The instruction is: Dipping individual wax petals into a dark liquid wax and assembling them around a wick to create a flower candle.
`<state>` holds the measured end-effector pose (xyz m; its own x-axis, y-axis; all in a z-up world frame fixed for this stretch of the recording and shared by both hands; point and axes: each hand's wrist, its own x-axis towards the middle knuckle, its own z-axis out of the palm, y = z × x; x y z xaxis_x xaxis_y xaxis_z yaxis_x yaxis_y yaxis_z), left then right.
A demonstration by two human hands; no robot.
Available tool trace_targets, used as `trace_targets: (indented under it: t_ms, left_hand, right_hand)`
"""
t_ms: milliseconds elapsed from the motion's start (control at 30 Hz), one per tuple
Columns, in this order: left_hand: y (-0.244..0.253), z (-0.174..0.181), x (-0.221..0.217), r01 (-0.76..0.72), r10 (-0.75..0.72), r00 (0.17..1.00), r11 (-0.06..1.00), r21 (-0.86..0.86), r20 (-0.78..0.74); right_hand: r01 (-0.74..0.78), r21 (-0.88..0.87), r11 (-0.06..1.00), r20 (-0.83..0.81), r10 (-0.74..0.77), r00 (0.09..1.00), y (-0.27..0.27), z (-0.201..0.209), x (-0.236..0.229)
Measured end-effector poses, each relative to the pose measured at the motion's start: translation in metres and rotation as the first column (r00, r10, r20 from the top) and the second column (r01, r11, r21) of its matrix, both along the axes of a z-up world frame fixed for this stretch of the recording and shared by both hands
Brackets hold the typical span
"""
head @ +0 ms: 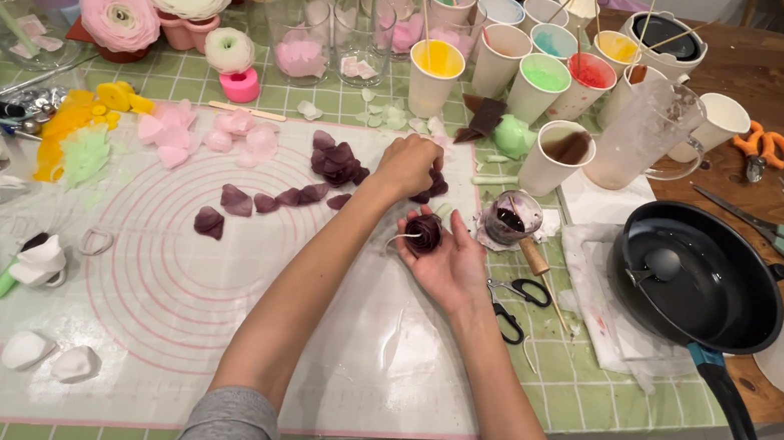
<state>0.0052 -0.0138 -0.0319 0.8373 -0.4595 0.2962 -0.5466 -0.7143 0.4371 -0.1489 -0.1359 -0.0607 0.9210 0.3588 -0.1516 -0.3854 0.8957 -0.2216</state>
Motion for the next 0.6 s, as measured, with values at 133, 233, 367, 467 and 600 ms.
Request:
trace_targets:
  t_ms: [133,233,367,467,600]
  left_hand:
    - [0.007,-0.004,0.003,-0.004,0.005,1.000,0.998,-0.070,0.020]
    - [0.017,0.006,0.001,0.043,-0.066,0.994,0.966,-0.255,-0.083]
    - [0.021,0.033,-0.015,0.082,-0.183,0.972,0.850,-0.521,-0.145]
    - [0.023,0.051,-0.035,0.140,-0.219,0.973,0.808,-0.572,-0.072]
    - [0.013,0.070,-0.052,0.253,-0.262,0.963,0.813,-0.524,0.060]
  right_hand:
    - [0.023,-0.015,1.000,-0.005,-0.023,1.000,0.005,0.017,-0.005]
    - [0.050,-0.049,0.998,-0.026,-0.052,0.998,0.005,0.018,-0.006]
    - [0.072,-0.035,0.997,0.008,-0.072,0.997,0.003,0.015,-0.003]
    - [0.063,-0.010,0.998,0.002,-0.063,0.998,0.004,0.009,-0.003]
    - [0.057,0.024,0.998,-0.048,-0.056,0.997,0.004,-0.004,0.003]
